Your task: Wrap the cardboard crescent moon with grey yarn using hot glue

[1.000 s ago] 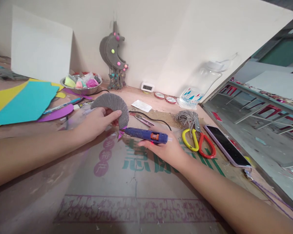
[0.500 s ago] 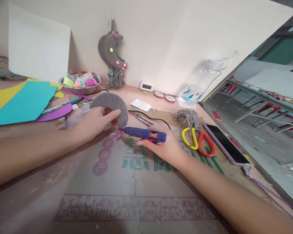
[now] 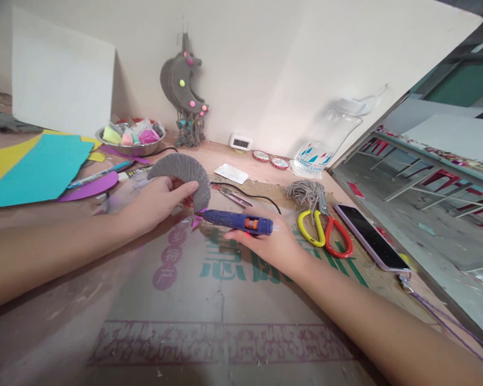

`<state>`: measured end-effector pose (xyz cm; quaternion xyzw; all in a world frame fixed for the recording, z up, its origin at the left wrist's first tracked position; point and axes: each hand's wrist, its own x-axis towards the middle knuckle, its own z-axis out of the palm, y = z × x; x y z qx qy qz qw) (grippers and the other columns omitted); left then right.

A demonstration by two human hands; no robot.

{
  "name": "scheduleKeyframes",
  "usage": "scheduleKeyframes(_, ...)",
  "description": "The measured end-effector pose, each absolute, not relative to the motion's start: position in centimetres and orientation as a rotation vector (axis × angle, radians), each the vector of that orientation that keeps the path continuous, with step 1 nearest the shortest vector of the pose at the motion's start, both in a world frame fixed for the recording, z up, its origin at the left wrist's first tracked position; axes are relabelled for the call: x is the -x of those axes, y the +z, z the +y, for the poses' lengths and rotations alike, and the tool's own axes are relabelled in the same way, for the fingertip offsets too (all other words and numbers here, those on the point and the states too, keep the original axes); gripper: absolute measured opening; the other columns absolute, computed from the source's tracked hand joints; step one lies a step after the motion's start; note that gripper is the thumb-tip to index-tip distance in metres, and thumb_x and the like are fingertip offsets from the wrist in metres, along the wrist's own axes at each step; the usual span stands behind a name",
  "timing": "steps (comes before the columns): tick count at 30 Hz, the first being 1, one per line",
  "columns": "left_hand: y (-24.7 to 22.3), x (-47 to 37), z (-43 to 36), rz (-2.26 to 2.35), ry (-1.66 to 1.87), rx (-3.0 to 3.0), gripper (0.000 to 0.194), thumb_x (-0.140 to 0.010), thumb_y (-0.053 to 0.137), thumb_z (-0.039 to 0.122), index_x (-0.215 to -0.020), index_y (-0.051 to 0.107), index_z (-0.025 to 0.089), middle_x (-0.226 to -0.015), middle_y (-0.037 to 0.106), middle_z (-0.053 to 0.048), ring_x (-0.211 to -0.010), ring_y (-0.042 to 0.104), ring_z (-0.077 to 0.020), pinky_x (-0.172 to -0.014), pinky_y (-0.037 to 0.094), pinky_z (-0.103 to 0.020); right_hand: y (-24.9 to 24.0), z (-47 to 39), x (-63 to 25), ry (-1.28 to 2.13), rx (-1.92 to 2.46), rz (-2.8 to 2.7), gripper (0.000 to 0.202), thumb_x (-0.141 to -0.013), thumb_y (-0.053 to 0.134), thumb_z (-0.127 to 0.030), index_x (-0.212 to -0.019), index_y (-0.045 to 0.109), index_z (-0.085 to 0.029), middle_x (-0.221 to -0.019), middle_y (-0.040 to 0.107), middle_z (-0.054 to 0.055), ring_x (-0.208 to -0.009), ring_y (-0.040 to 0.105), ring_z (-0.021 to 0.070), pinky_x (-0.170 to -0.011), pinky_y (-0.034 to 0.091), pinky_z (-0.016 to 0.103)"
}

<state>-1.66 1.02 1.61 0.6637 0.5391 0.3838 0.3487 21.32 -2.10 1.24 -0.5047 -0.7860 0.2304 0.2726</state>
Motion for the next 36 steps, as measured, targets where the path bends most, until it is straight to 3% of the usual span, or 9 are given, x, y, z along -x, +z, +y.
scheduleKeyframes(24, 0.97, 1.68, 1.19, 1.311, 1.022, -1.615, 0.037, -0.080, 0.046, 0.051, -0.071, 0.060, 0.018, -0.074, 0.069, -0.005, -0.068, 0.063, -0.0169, -0.063, 0.047, -0.024, 1.49, -2.23, -21.37, 0.626, 1.389, -2.073, 0.029, -0.071, 0.067, -0.047, -0.068, 0.057, -0.019, -0.061, 0.060, -0.001, -0.057, 0.054, 0.0143, -0.054, 0.044, 0.025)
scheduleKeyframes(36, 0.91, 1.80, 1.12, 1.306, 1.008, -1.609, 0.041, -0.079, 0.045, 0.056, -0.071, 0.059, 0.019, -0.073, 0.067, -0.006, -0.068, 0.063, -0.0176, -0.059, 0.047, -0.025, 1.60, -2.03, -21.69, 0.457, 1.399, -2.112, 0.028, -0.073, 0.064, -0.049, -0.077, 0.063, -0.021, -0.059, 0.059, -0.001, -0.054, 0.052, 0.0145, -0.050, 0.042, 0.025)
